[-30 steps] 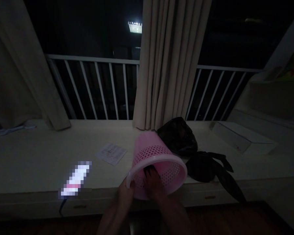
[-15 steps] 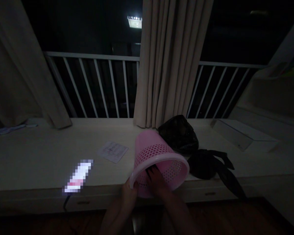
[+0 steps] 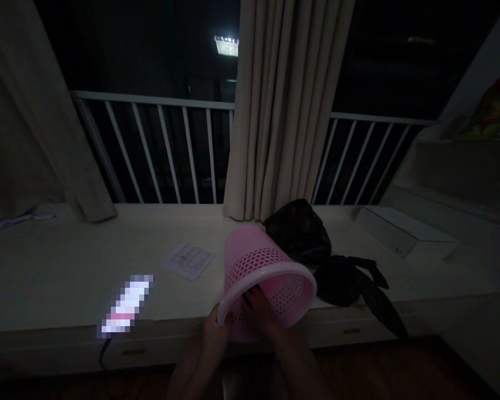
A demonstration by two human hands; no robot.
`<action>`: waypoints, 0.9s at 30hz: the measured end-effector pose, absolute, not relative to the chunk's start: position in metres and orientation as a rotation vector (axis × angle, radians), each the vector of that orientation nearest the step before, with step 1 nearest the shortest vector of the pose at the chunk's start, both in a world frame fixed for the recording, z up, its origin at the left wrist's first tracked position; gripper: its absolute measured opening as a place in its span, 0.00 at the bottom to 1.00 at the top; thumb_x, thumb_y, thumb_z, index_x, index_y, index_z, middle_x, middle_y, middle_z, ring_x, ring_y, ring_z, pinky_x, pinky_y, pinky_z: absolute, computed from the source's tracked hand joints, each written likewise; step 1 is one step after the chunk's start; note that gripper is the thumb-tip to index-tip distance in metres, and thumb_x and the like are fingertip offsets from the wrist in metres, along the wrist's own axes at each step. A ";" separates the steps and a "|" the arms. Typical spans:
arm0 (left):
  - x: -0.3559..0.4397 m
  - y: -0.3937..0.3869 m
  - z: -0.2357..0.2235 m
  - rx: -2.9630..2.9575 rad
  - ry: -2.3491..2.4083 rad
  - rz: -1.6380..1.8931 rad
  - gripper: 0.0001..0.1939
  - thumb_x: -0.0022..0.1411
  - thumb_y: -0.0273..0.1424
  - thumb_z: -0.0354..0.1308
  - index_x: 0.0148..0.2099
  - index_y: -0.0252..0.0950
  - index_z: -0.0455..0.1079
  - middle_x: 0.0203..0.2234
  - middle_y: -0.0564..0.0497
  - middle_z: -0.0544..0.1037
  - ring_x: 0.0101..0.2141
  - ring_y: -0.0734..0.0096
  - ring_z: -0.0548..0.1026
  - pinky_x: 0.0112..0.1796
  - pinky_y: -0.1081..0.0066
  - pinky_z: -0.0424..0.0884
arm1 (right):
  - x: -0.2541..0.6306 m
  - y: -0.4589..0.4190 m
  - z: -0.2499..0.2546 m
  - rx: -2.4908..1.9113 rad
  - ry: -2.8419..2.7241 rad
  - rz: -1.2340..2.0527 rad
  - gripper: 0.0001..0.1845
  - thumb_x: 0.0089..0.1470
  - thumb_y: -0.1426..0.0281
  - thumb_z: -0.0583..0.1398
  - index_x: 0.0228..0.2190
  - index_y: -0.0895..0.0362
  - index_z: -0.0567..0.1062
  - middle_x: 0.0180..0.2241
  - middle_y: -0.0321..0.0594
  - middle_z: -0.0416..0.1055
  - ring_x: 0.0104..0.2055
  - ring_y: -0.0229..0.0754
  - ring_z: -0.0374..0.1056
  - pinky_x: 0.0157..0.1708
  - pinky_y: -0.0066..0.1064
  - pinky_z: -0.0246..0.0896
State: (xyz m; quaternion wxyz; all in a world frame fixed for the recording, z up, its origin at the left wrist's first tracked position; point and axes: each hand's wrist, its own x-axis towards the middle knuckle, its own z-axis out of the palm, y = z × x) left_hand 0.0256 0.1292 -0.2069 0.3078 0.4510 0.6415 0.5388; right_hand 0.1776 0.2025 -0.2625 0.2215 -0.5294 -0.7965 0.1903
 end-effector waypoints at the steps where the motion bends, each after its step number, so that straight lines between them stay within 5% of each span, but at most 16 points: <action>1: 0.026 0.129 -0.207 1.188 1.712 1.417 0.22 0.44 0.45 0.55 0.36 0.34 0.76 0.28 0.43 0.83 0.32 0.50 0.82 0.35 0.58 0.80 | 0.177 0.202 -0.262 -1.465 -2.200 0.525 0.26 0.61 0.68 0.55 0.57 0.63 0.74 0.62 0.53 0.66 0.67 0.54 0.57 0.69 0.47 0.49; 10: 0.026 0.126 -0.214 1.169 1.753 1.450 0.16 0.45 0.42 0.56 0.30 0.37 0.76 0.25 0.42 0.83 0.30 0.51 0.82 0.33 0.59 0.80 | 0.180 0.198 -0.269 -1.486 -2.223 0.567 0.30 0.58 0.69 0.57 0.61 0.62 0.71 0.65 0.53 0.61 0.69 0.54 0.54 0.69 0.47 0.49; 27: 0.026 0.110 -0.203 1.309 1.658 1.225 0.15 0.47 0.36 0.55 0.35 0.35 0.77 0.32 0.42 0.85 0.34 0.56 0.83 0.39 0.64 0.80 | 0.202 0.183 -0.249 -1.423 -2.288 0.728 0.27 0.62 0.66 0.55 0.61 0.58 0.72 0.66 0.49 0.61 0.70 0.50 0.53 0.70 0.45 0.46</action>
